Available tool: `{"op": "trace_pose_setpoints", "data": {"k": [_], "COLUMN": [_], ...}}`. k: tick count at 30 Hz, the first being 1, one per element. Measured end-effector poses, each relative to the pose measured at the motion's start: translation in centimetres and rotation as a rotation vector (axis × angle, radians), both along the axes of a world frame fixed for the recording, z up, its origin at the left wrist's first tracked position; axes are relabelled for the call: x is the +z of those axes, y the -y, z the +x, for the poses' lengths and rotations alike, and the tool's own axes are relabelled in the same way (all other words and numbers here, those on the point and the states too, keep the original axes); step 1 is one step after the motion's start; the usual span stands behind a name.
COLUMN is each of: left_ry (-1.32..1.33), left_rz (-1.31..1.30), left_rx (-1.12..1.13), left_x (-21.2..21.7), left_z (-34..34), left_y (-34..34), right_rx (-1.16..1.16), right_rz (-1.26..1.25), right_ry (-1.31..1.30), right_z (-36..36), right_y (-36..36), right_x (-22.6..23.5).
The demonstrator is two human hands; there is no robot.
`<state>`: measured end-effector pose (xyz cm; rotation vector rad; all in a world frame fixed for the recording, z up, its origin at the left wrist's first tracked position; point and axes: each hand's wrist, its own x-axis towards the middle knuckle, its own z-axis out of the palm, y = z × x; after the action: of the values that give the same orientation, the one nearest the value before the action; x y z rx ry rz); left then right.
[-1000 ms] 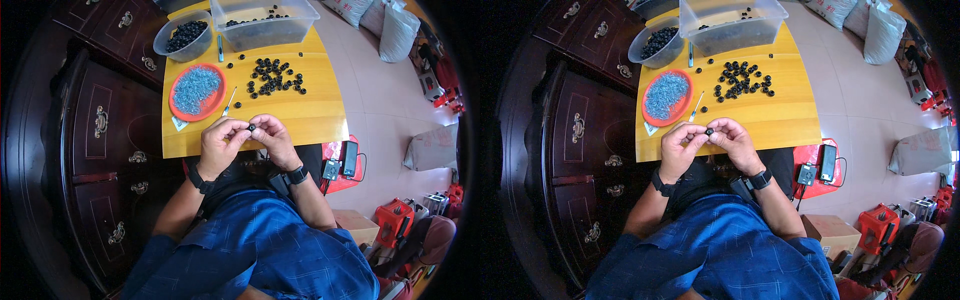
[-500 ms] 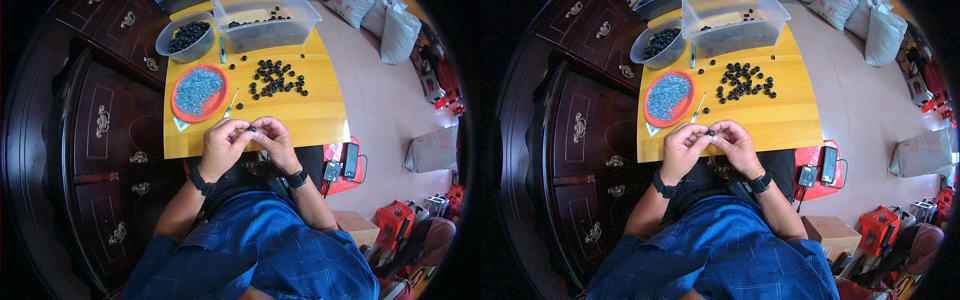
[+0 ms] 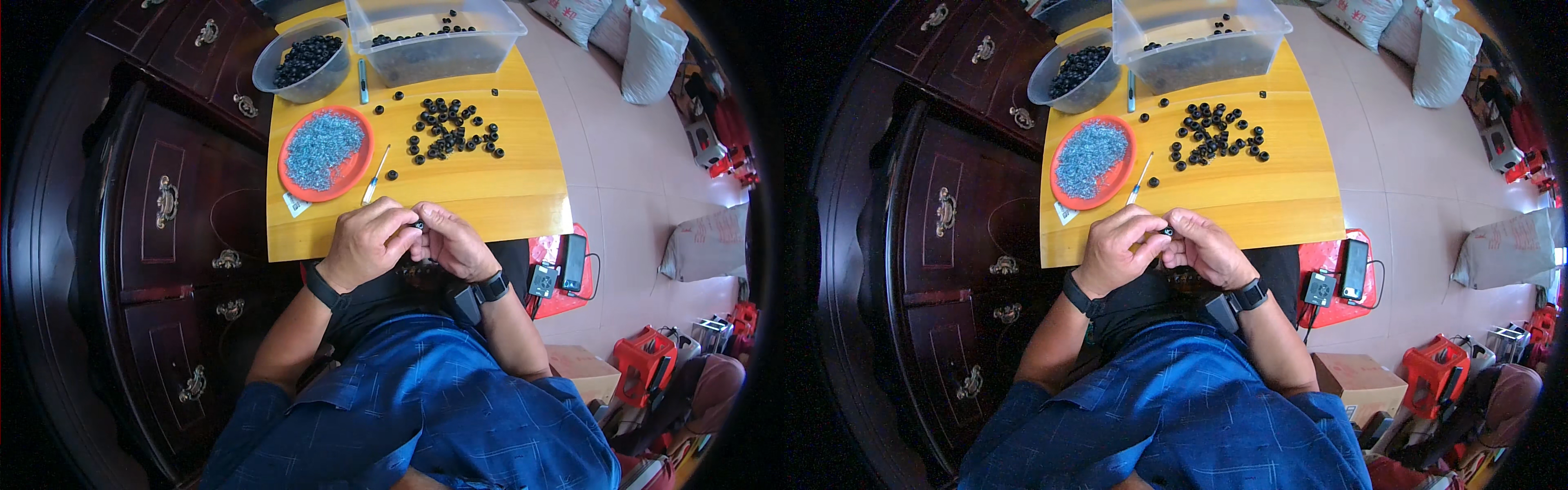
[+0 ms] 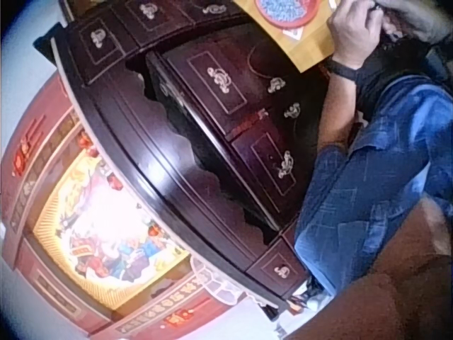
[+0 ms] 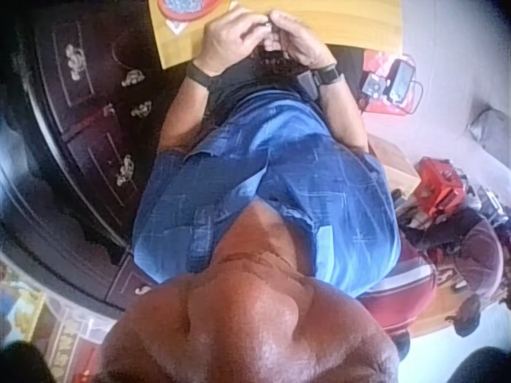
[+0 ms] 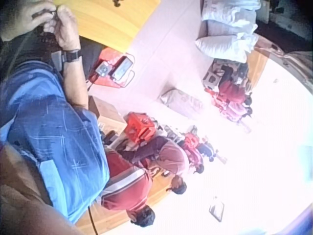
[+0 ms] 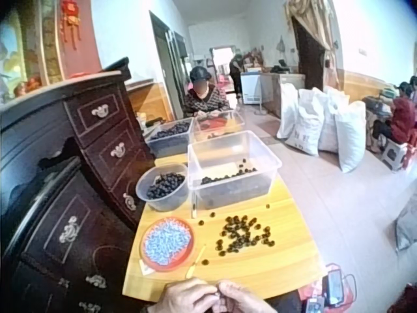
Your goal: The person is assembling small blue beads into circular black plastic components using tweezers.
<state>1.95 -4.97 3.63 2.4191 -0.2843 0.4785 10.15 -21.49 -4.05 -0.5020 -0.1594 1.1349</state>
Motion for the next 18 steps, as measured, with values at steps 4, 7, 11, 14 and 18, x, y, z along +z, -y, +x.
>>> {"op": "trace_pose_setpoints", "data": {"k": [4,7,11,14,18], "left_ry": [-0.054,-0.104,-0.264,-0.226,-0.231], "left_rz": [-0.138,-0.207,-0.290,-0.015,0.248], "left_rx": [-0.053,-0.070,0.143,0.230,0.295], "left_x": [-0.6,-0.5,-0.6,-1.3,-2.2], "left_z": [0.2,0.8,1.7,3.3,5.0], "left_y": [-0.3,-0.4,-1.4,-3.0,-3.2], "right_rx": [0.156,0.136,0.082,0.051,0.016], "right_rz": [0.004,0.043,0.101,0.097,0.069], "right_ry": [0.000,-0.031,-0.130,-0.161,-0.147], "right_z": [0.5,0.7,1.1,1.2,1.4], "right_y": [0.8,0.9,1.1,1.1,1.0], "right_x": [-0.2,-0.9,-1.3,-1.0,-1.2]}}
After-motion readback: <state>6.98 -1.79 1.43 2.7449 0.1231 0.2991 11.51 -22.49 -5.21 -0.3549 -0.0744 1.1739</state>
